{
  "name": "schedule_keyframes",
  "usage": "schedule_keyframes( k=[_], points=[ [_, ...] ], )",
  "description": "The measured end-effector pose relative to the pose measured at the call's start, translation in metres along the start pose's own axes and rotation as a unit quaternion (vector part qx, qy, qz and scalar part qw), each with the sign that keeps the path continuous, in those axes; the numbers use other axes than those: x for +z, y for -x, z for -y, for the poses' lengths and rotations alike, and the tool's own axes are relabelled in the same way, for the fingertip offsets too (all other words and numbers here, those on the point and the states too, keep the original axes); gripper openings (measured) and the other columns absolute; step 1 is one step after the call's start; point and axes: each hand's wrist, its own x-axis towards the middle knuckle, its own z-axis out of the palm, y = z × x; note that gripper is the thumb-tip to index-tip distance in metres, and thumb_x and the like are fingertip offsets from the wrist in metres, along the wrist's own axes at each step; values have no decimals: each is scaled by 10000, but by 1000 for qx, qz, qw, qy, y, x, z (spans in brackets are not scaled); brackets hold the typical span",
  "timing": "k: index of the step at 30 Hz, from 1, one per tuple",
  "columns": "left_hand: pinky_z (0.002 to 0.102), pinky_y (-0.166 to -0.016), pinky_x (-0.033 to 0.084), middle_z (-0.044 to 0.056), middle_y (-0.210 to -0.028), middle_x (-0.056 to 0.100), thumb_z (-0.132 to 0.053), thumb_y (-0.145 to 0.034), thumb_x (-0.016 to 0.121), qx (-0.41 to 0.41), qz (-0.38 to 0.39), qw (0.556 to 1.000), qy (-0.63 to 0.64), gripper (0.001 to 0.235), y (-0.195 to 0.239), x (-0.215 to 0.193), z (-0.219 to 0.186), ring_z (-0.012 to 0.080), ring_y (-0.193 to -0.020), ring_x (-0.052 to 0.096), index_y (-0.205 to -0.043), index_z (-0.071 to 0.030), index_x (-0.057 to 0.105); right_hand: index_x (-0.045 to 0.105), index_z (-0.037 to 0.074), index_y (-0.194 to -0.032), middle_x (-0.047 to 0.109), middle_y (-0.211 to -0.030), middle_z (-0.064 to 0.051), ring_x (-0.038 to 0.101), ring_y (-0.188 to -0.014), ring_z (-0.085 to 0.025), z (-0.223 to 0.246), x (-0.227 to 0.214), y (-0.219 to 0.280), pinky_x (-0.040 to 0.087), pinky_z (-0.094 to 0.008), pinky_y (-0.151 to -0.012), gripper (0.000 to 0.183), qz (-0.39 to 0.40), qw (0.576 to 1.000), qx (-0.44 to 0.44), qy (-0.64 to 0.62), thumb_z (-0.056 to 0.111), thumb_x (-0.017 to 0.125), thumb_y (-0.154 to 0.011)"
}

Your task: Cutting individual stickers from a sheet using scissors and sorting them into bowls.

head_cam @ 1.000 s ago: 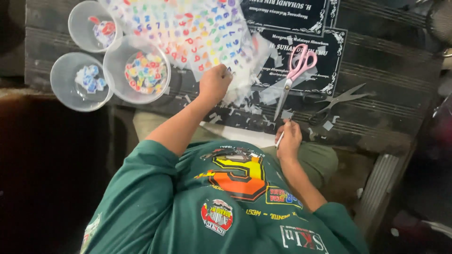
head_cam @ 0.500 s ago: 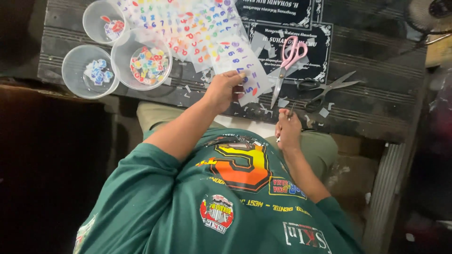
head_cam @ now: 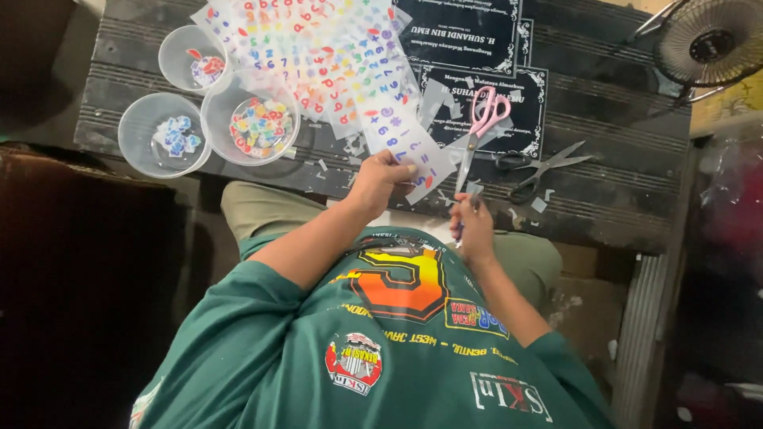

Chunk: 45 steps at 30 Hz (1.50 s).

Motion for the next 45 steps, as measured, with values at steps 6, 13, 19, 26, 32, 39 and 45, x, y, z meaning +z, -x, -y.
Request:
schedule_keyframes(
  k=[6, 13, 19, 26, 32, 39, 45],
  points=[
    [320, -711, 656, 83, -808, 697, -86, -782, 823, -16, 9, 1000, 10, 239, -2, 10, 24, 163, -760, 723, -956, -14, 677, 641, 98, -1053, 623, -642, -93, 575, -482, -171, 56, 24, 28, 444, -282, -465, 306, 109, 993, -42, 16, 401, 605, -1045],
    [356, -652, 613, 184, -949, 660, -138, -834, 785, 10, -31, 999, 32, 405, 17, 13, -5, 226, -782, 679, -1143, 16, 573, 626, 128, -980, 589, -619, -27, 582, -536, -149, 117, 31, 45, 477, -299, -535, 71, -13, 986, -74, 146, 147, 683, -943],
    [593, -1134, 387, 338, -1465, 426, -146, -886, 771, 299, -147, 908, -252, 794, 3, -2, 9, 509, -1338, 467, -1524, 27, 332, 713, 115, -1078, 670, -709, -121, 648, -633, -233, 92, -7, 18, 525, -383, -630, 147, -48, 946, -214, 238, 139, 733, -935],
    [577, -1256, 232, 187, -1646, 258, -97, -853, 846, 496, -143, 767, -382, 982, 6, 7, 4, 437, -1523, 273, -1635, -124, 253, 679, 87, -1018, 645, -668, -81, 645, -641, -157, 112, -4, 44, 528, -341, -604, 106, -65, 974, -156, 153, 108, 710, -920],
    [453, -839, 597, 255, -1307, 659, -417, -1019, 597, 116, 74, 987, -79, 658, 16, -2, -2, 385, -1125, 708, -1505, -9, 421, 646, 79, -854, 588, -614, -53, 597, -553, -122, 107, 2, 46, 515, -263, -540, 85, -68, 990, -125, 1, 19, 679, -905],
    [396, -830, 574, 192, -1189, 701, -266, -940, 757, 105, 126, 984, -67, 547, 1, -9, 10, 292, -1043, 718, -1407, -48, 573, 671, 74, -903, 620, -654, -67, 644, -588, -134, 97, 5, 46, 563, -281, -542, 52, -38, 995, -87, 5, 36, 699, -926],
    [334, -763, 560, 173, -1110, 691, -138, -915, 760, 126, 118, 985, -16, 501, 3, -15, 5, 265, -994, 719, -1359, -4, 570, 697, 73, -928, 624, -650, -74, 649, -598, -142, 98, 5, 47, 572, -302, -562, 29, -41, 993, -98, 43, 45, 703, -923]
  ],
)
